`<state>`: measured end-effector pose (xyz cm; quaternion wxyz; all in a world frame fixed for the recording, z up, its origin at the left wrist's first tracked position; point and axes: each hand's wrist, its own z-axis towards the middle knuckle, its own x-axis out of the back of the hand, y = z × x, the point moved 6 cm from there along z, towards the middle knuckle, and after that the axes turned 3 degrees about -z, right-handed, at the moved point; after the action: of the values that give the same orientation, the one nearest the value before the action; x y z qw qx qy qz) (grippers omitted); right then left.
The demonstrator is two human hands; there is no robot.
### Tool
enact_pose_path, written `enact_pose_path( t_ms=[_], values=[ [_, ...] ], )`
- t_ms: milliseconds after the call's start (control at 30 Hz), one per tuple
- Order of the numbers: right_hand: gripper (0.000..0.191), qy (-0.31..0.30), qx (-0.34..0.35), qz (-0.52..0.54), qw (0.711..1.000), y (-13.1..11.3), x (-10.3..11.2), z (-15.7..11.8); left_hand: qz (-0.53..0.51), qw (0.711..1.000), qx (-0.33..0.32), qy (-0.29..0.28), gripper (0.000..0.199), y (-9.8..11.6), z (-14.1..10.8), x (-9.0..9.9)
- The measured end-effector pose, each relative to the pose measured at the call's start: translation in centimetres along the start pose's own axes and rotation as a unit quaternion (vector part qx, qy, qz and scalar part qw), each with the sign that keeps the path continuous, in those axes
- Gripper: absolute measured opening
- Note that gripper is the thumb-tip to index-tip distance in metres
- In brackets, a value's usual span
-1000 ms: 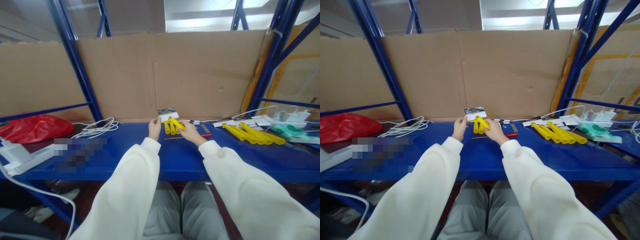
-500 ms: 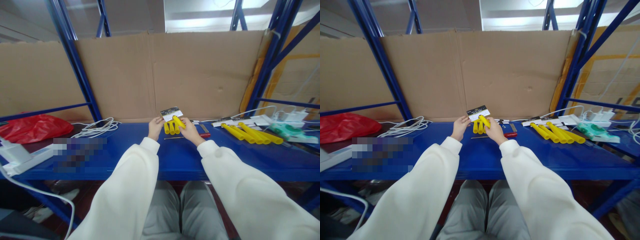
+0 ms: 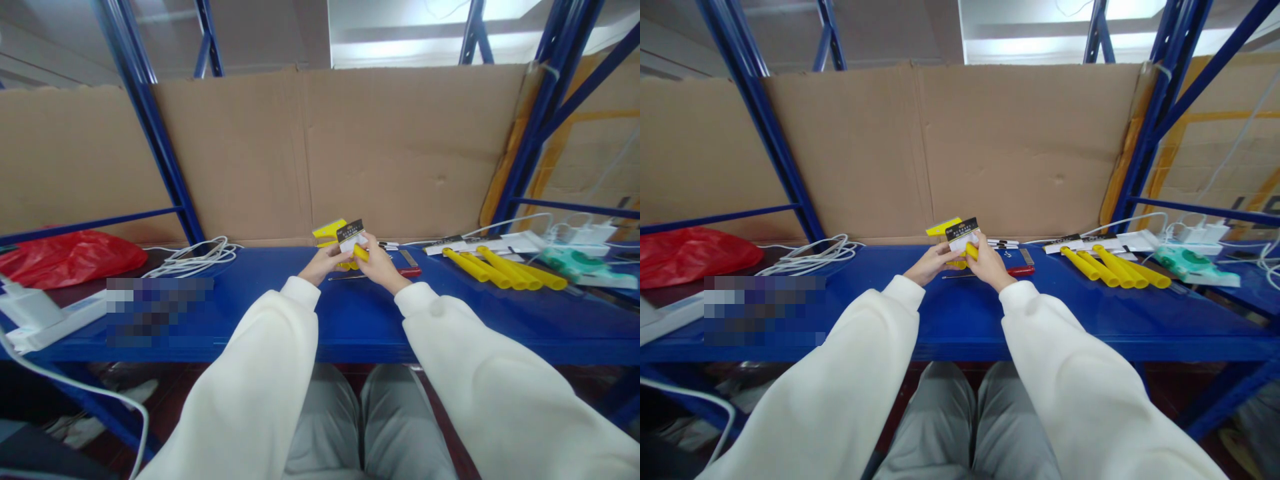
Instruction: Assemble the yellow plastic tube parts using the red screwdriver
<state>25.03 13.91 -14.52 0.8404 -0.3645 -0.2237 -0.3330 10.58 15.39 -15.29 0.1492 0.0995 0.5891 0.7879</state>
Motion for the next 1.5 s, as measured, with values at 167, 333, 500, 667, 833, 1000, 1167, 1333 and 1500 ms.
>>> enact_pose_path(
  t_ms=[167,333,500,667,833,1000,1167,1333,1500],
  values=[
    [0.072,0.007,0.015,0.015,1.0,0.1,0.0,0.0,0.001,0.999,0.036,-0.013,0.031,-0.5,-0.1,-0.4],
    [0.066,0.011,0.024,0.07,0.997,0.1,-0.3,0.2,-0.003,0.996,0.0,0.084,0.024,-0.2,0.4,0.7],
    [0.055,0.007,-0.034,0.115,0.993,0.9,-0.5,0.7,-0.024,0.986,-0.014,0.165,0.015,0.1,0.6,1.9],
    [0.03,0.063,-0.105,0.167,0.978,1.7,0.4,1.2,-0.058,0.984,0.003,0.166,0.008,0.4,0.1,1.6],
    [0.008,0.013,-0.207,0.34,0.917,2.1,-0.5,0.7,-0.07,0.98,0.004,0.187,0.008,0.8,-0.3,1.5],
    [0.022,-0.015,-0.2,0.467,0.861,1.3,-0.8,0.5,-0.085,0.977,0.001,0.196,0.02,1.1,-0.7,1.6],
    [0.023,-0.042,-0.199,0.51,0.836,0.9,-0.9,0.4,-0.084,0.977,0.005,0.196,0.047,1.0,-0.8,1.8],
    [0.02,-0.048,-0.203,0.509,0.835,0.7,-0.9,0.3,-0.118,0.974,0.011,0.195,0.067,1.0,-0.8,1.8],
    [0.019,-0.059,-0.203,0.515,0.831,0.5,-1.0,0.2,-0.175,0.963,-0.038,0.201,0.067,1.3,-0.2,2.0]
  ],
)
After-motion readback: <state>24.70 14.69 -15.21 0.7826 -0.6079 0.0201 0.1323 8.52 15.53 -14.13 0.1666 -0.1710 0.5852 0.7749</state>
